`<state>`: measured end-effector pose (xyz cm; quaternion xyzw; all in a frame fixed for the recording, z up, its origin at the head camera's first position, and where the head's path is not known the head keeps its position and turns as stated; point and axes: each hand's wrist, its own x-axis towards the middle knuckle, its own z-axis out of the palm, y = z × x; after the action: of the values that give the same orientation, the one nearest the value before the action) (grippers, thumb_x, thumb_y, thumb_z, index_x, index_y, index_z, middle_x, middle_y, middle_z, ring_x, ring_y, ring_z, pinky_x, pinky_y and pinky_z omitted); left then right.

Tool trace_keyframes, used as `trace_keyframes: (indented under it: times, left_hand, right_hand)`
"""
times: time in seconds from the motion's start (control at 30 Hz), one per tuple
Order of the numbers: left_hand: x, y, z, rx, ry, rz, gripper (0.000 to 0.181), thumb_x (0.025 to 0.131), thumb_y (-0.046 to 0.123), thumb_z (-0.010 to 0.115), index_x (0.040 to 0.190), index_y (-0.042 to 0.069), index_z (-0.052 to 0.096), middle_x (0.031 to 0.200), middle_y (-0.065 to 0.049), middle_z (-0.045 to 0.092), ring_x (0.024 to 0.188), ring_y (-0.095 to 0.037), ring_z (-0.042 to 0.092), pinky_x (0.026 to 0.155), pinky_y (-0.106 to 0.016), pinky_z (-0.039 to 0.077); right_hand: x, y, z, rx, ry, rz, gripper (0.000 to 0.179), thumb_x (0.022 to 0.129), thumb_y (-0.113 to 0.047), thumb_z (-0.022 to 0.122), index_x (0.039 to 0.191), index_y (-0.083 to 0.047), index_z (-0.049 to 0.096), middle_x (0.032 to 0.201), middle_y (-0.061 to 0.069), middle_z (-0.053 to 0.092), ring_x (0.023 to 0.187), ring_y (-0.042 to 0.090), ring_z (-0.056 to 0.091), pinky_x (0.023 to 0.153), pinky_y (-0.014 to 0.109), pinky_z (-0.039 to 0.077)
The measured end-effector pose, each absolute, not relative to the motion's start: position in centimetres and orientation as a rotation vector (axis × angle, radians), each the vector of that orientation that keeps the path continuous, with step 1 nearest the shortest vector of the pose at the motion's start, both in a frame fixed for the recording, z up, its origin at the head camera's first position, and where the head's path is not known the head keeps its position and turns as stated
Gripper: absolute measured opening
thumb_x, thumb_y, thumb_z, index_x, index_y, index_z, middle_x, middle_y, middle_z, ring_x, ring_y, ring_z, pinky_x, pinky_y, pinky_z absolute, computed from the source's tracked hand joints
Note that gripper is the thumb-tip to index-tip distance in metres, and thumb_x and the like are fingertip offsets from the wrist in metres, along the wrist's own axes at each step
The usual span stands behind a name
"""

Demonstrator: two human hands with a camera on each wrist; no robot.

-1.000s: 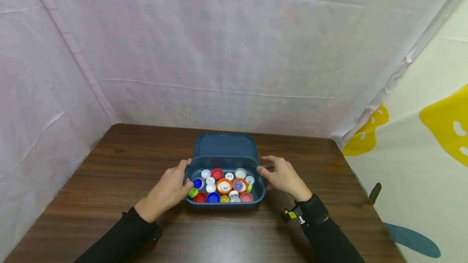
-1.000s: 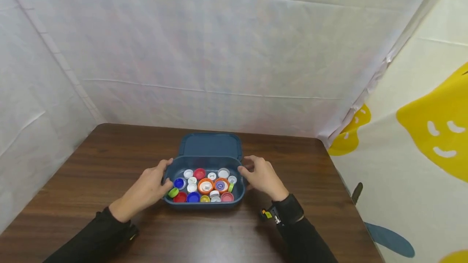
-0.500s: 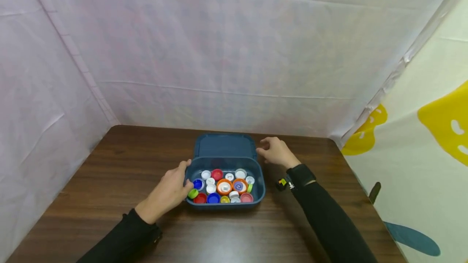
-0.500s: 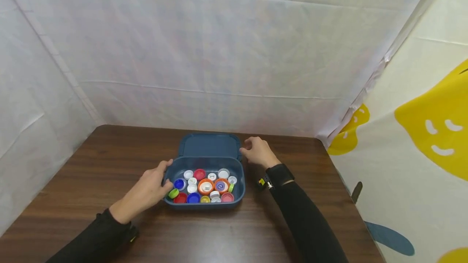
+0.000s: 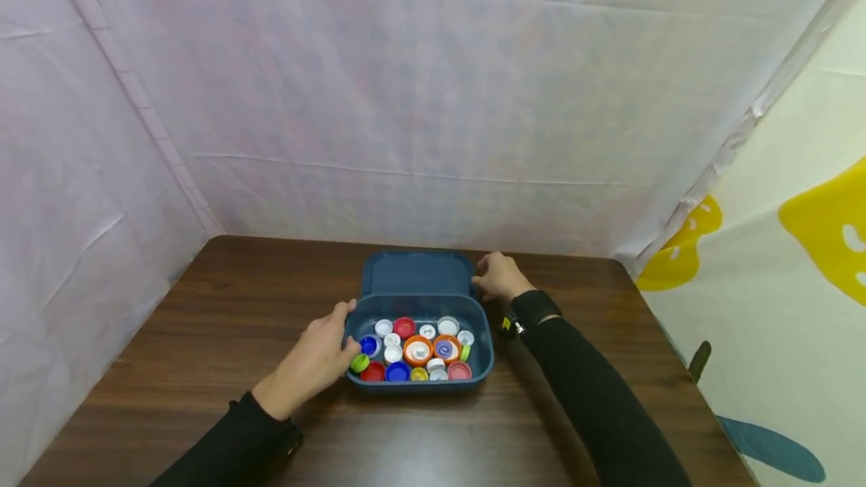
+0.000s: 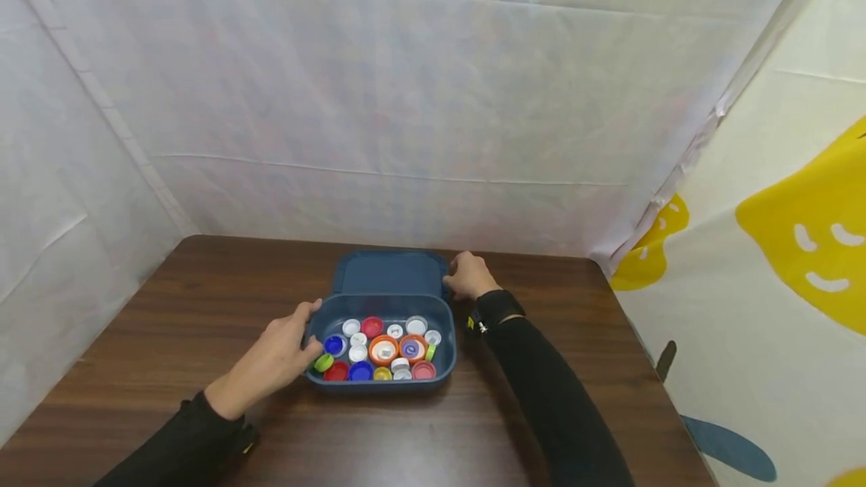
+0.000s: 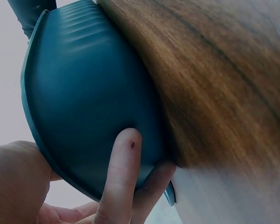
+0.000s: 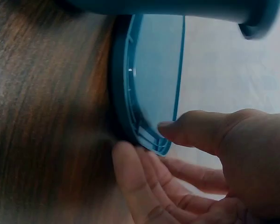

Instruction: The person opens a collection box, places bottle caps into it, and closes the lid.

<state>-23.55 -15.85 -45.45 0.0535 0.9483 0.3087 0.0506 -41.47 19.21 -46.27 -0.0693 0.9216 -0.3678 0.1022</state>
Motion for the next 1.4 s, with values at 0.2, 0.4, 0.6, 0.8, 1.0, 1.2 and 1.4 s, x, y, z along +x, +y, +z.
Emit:
trace_keyframes:
  times: [0.2,0.4,0.6,0.8,1.0,1.2,1.4]
  left_hand:
    - [-23.6,-15.9,-45.2,0.174,2.9,0.947,0.071,0.111,0.013,0.072,0.172,-0.006,0.042,0.163,-0.032,0.063,0.1,-0.027,0.071,0.068,-0.025,0.062]
    - [-23.7,-16.0,-45.1,0.177,2.898,0.953,0.071,0.111,0.013,0.072,0.173,-0.006,0.041,0.161,-0.03,0.064,0.09,-0.022,0.068,0.064,-0.025,0.058]
    - [-23.5,-16.0,-45.3,0.157,2.88,0.966,0.074,0.111,0.013,0.073,0.174,-0.005,0.04,0.16,-0.031,0.064,0.08,-0.019,0.064,0.061,-0.025,0.056]
    - [-23.5,-16.0,-45.3,0.155,2.881,0.975,0.074,0.111,0.012,0.073,0.174,-0.005,0.04,0.155,-0.031,0.066,0.079,-0.018,0.064,0.061,-0.027,0.057]
    - [-23.4,-16.0,-45.3,0.156,2.875,0.995,0.073,0.111,0.012,0.073,0.174,-0.006,0.04,0.153,-0.031,0.066,0.075,-0.017,0.064,0.06,-0.027,0.057]
    - [-23.2,-15.9,-45.4,0.134,2.87,1.0,0.073,0.111,0.013,0.074,0.174,-0.005,0.04,0.153,-0.031,0.066,0.079,-0.017,0.065,0.061,-0.025,0.059]
    - [-23.4,-15.8,-45.3,0.146,2.898,0.972,0.072,0.111,0.013,0.074,0.173,-0.006,0.042,0.163,-0.033,0.063,0.103,-0.028,0.073,0.072,-0.029,0.067]
  right_hand:
    - [-41.7,19.2,-46.6,-0.203,2.707,-1.126,0.043,0.103,0.003,0.08,0.144,0.012,0.071,0.126,0.034,0.077,0.082,0.03,0.087,0.069,0.033,0.072]
    - [-41.5,19.2,-46.6,-0.167,2.696,-1.125,0.046,0.103,0.001,0.081,0.145,0.014,0.07,0.139,0.038,0.074,0.083,0.031,0.088,0.07,0.033,0.072]
    - [-41.3,19.5,-46.7,-0.125,2.659,-1.18,0.045,0.102,0.001,0.08,0.143,0.018,0.069,0.138,0.041,0.074,0.081,0.031,0.088,0.07,0.033,0.072]
    - [-41.0,19.8,-46.3,-0.085,2.654,-1.253,0.047,0.102,0.002,0.079,0.145,0.018,0.068,0.138,0.041,0.075,0.079,0.03,0.087,0.07,0.034,0.072]
    - [-40.6,20.1,-46.4,-0.057,2.587,-1.38,0.048,0.103,0.004,0.077,0.147,0.02,0.066,0.14,0.041,0.074,0.091,0.035,0.088,0.076,0.037,0.074]
    - [-40.2,20.7,-47.1,-0.075,2.519,-1.544,0.045,0.101,0.007,0.075,0.143,0.02,0.066,0.119,0.033,0.081,0.085,0.026,0.084,0.075,0.038,0.074]
    - [-39.4,21.0,-46.5,-0.079,2.528,-1.662,0.044,0.1,0.006,0.079,0.141,0.016,0.068,0.113,0.026,0.08,0.078,0.021,0.082,0.073,0.039,0.073]
